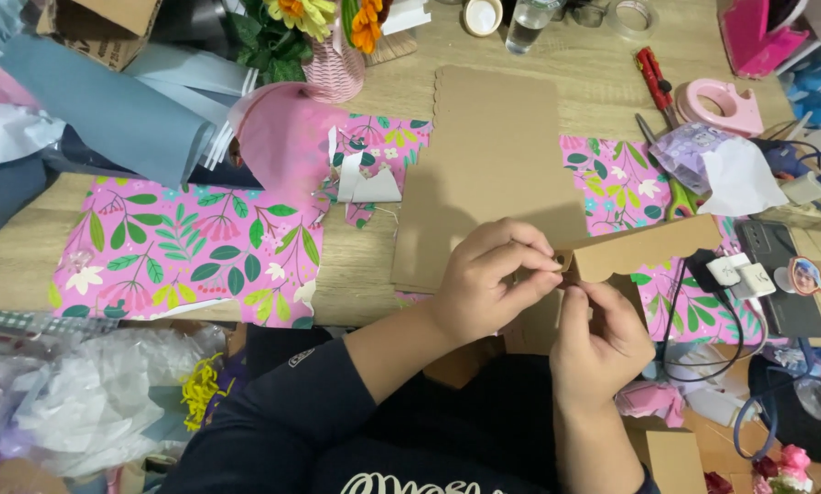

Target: The person assembles a flat cardboard box by folding its sides and tucking the flaps into slots to form a three-dimensional container. They then pick up a second flat cardboard piece and begin folding its edges to prepare it for assembly.

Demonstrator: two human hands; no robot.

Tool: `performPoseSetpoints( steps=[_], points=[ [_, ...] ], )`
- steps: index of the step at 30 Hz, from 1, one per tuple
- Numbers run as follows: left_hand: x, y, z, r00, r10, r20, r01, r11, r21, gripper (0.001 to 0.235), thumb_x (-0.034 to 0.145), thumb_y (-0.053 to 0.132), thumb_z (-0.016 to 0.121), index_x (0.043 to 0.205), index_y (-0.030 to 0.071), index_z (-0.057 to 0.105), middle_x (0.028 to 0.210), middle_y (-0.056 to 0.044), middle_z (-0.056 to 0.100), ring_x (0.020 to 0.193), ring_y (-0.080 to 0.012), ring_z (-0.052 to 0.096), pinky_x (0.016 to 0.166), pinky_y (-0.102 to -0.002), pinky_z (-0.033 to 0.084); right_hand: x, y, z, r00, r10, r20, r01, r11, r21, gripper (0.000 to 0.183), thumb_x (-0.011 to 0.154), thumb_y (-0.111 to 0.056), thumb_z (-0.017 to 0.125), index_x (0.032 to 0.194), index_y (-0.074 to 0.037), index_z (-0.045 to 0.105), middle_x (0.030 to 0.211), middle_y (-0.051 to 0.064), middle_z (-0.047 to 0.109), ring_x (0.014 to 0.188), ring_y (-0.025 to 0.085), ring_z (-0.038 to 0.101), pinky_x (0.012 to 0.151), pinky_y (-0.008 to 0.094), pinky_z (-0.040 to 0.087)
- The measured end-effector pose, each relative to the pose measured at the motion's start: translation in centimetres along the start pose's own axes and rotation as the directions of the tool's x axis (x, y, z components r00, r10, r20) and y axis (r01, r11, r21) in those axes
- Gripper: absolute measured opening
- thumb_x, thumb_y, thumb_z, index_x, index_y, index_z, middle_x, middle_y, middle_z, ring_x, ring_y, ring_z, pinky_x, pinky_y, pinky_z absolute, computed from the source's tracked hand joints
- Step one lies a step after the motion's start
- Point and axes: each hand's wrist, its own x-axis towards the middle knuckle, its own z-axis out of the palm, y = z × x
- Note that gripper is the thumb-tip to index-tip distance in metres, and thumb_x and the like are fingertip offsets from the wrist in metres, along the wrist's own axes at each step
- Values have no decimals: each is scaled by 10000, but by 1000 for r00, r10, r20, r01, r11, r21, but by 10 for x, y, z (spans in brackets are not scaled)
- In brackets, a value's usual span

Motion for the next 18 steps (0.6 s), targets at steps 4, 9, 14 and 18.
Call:
performPoseSetpoints(
  steps=[4,9,14,18],
  points=[
    [-2,6,-12,991,19,134,-31,995,92,75,956,128,741,957,99,672,1014,-37,659,883,-193,672,839,-353,512,2,-40,15,979,193,-58,-200,967,-159,88,992,118,653,1049,58,683,966,157,714,879,179,679,839,277,580],
    [-1,7,-15,997,-3,78,-3,997,71,93,941,85,755,966,66,668,1001,-60,642,882,-208,666,833,-339,545,5,-53,18,992,15,122,34,922,-386,198,986,43,680,1182,73,685,1171,187,728,1109,268,713,1037,348,554],
    [1,12,-13,998,25,61,-33,991,133,93,939,94,763,947,89,671,1012,-37,670,890,-200,677,827,-336,556,3,-54,22,994,30,103,2,955,-298,215,1019,57,604,1223,115,641,1179,238,711,1098,295,711,1029,371,568],
    [-3,6,-4,997,41,-60,-35,994,99,73,888,59,781,925,102,735,965,-16,727,803,-215,716,737,-329,605,11,-38,19,994,9,105,-9,1000,2,177,996,152,561,1157,208,609,995,313,713,951,387,730,846,514,610]
  ],
)
